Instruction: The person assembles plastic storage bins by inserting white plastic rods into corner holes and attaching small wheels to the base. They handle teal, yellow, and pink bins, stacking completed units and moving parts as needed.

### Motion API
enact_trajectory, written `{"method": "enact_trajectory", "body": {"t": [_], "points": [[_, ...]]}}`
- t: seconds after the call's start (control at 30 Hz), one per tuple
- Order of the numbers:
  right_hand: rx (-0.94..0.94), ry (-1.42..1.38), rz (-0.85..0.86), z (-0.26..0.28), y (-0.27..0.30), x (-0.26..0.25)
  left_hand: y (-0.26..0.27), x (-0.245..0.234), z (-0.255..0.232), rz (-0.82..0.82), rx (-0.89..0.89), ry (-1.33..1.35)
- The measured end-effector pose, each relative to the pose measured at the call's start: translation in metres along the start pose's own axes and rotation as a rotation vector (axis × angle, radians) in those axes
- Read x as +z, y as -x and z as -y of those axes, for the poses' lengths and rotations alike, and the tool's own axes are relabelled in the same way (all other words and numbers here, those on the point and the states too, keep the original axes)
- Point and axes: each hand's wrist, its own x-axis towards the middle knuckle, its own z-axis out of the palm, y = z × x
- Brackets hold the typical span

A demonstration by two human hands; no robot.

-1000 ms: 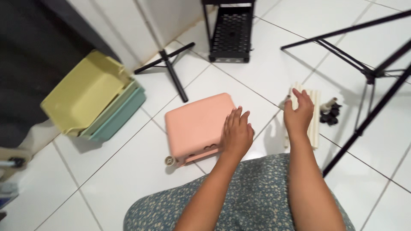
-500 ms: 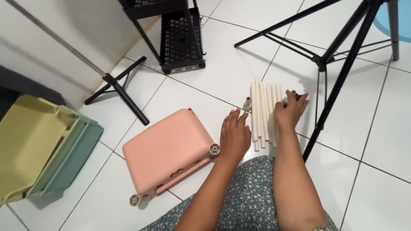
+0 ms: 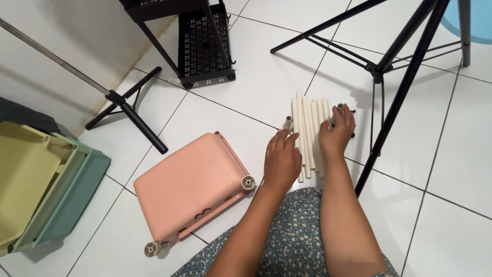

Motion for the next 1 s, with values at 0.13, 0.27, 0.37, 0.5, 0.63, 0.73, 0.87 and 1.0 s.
{"method": "enact_trajectory", "body": {"t": [0.13, 0.27, 0.37, 0.5, 0.63, 0.73, 0.87, 1.0], "points": [[-0.078, -0.073, -0.104, 0.034, 0.002, -0.010, -0.001, -0.004, -0.001, -0.011, 0.007, 0.014], [-0.056, -0.216, -0.117, 0.079, 0.006, -0.019, -0.003, -0.012, 0.002, -0.032, -0.021, 0.042], [-0.106, -0.374, -0.070, 0.118, 0.014, -0.018, -0.007, -0.026, 0.007, -0.098, -0.010, 0.040], [-0.107, -0.637, 0.158, 0.168, 0.040, -0.008, -0.011, -0.051, 0.022, -0.269, -0.224, 0.222], [-0.030, -0.906, 0.416, 0.208, 0.070, 0.008, -0.010, -0.088, 0.054, -0.407, -0.525, 0.470], [0.160, -1.154, 0.638, 0.226, 0.093, 0.020, -0.002, -0.111, 0.075, -0.464, -0.695, 0.803], [0.153, -1.032, 0.735, 0.227, 0.110, 0.039, 0.008, -0.130, 0.097, -0.407, -0.861, 0.929], [-0.015, -0.577, 0.782, 0.213, 0.115, 0.054, 0.009, -0.138, 0.117, -0.490, -0.813, 0.736]]}}
